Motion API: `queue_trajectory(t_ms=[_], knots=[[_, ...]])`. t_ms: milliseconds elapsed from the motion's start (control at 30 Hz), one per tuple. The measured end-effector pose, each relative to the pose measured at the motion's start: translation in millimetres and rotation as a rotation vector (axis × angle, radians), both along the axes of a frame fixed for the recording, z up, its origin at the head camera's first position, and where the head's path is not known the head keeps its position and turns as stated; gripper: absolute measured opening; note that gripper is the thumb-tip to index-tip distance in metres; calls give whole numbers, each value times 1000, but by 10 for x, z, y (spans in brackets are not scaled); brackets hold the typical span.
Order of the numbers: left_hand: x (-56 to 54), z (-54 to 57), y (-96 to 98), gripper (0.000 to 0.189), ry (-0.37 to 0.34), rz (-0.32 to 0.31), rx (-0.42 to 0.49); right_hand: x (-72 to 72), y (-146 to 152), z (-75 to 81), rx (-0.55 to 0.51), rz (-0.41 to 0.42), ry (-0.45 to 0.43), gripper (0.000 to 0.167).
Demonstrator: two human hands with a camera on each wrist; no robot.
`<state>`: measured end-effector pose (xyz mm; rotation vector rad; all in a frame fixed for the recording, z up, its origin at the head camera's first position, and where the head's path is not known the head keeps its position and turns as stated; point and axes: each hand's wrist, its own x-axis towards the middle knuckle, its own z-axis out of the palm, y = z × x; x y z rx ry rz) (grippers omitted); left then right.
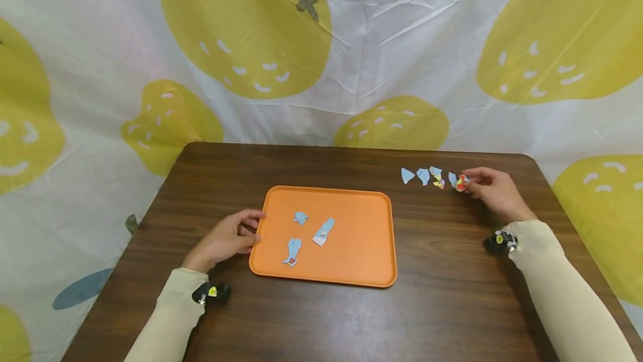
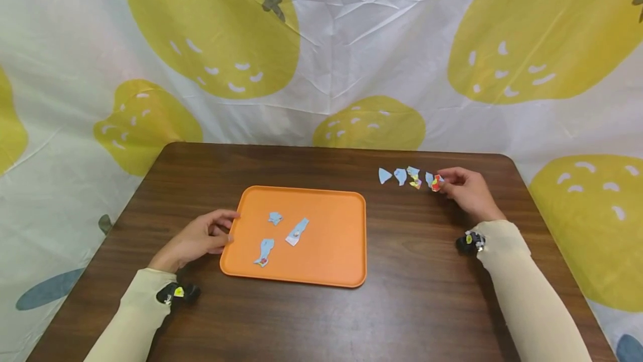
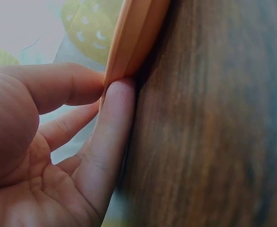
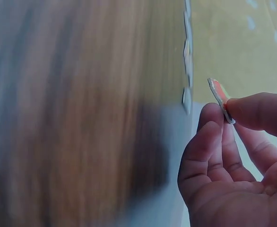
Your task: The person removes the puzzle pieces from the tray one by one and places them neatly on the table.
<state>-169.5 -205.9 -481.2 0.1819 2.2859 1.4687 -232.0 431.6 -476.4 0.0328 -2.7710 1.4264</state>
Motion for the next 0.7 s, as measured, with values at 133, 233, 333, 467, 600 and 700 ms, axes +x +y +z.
queue_trajectory(t_ms=[133,233,333,467,600,700], knots=[[2,-6,-4,53,-3,3,-1,-33,67,-15,11,7,-14,39],[5,-4,-5,53,-5,3,1,-74,104,-6,39,9,-23,39],[5,-1,-3,53,-6,6,5,-119,136,7,84,12,-34,38],[5,5,-5,54,-10,9,6,-154,153,15,127,27,-55,36],[5,11,-1,54,-6,8,3,-164,160,19,136,38,-68,36],[5,20,4,53,-4,7,4,-168,164,14,125,34,-66,37]])
